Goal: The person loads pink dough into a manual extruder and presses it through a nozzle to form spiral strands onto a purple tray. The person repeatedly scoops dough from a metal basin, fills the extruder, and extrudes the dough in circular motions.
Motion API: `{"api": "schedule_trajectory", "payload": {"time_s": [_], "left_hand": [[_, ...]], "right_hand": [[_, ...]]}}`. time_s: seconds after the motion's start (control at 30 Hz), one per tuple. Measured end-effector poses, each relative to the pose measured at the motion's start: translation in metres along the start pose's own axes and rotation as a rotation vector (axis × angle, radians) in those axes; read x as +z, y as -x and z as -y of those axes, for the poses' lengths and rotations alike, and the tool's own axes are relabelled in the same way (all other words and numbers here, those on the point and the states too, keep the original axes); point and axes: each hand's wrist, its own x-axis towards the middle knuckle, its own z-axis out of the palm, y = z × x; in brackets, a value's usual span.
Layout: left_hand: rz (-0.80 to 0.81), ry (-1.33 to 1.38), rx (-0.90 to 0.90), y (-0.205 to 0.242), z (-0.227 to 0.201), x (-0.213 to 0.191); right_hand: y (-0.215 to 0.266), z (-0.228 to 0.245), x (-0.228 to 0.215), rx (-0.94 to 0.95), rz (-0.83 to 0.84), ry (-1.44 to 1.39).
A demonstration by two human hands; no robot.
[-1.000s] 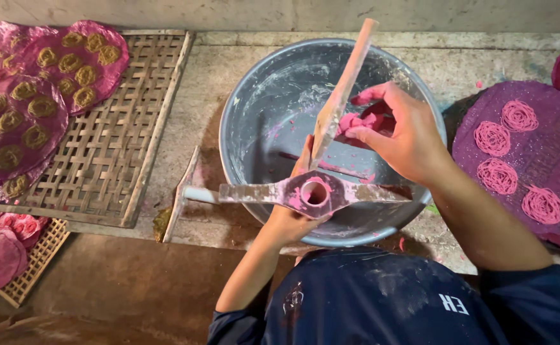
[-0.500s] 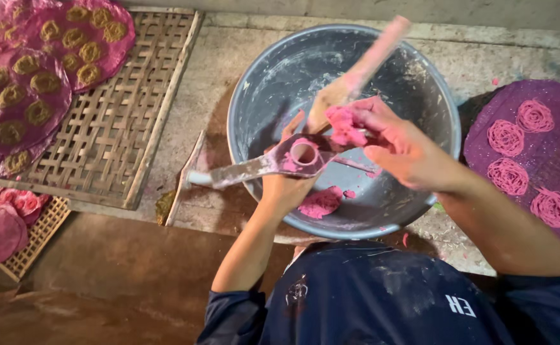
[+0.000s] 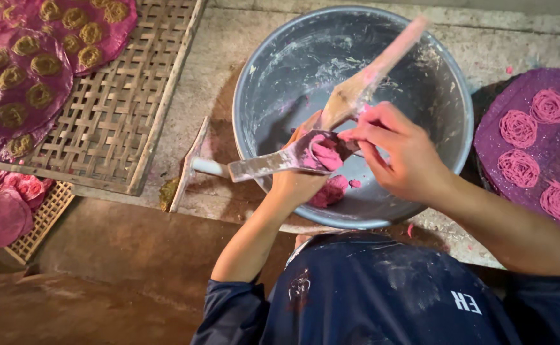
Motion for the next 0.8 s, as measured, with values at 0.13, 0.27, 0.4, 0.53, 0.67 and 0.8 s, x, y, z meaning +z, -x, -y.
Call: {"api": "schedule_trajectory", "payload": {"time_s": [0.13, 0.27, 0.4, 0.53, 0.67, 0.8], "left_hand": [[0.042, 0.414, -0.057, 0.0, -0.003, 0.004], [0.026, -0.017, 0.092, 0.0, -0.012, 0.003], [0.063, -0.134, -0.011, -0.005, -0.018, -0.008], [-0.049, -0.411, 0.251, -0.008, -0.011, -0.013], [-0.056, 0.126, -0.063, -0.009, 0.012, -0.03], [-0.144, 0.703, -0.273, -0.003, 0.037, -0.048]], "right_hand": [[-0.007, 0.012, 0.001, -0.336, 0.041, -0.059], [-0.007, 0.003, 0.014, -0.209, 0.019, -0.003], [-0.006, 0.005, 0.018, -0.199, 0.038, 0.066], [-0.015, 0.014, 0.024, -0.277, 0.041, 0.157], [-0.014, -0.01, 0.014, -0.155, -0.275, 0.015], [-0.007, -0.08, 0.043, 0.114, -0.035, -0.07]]}}
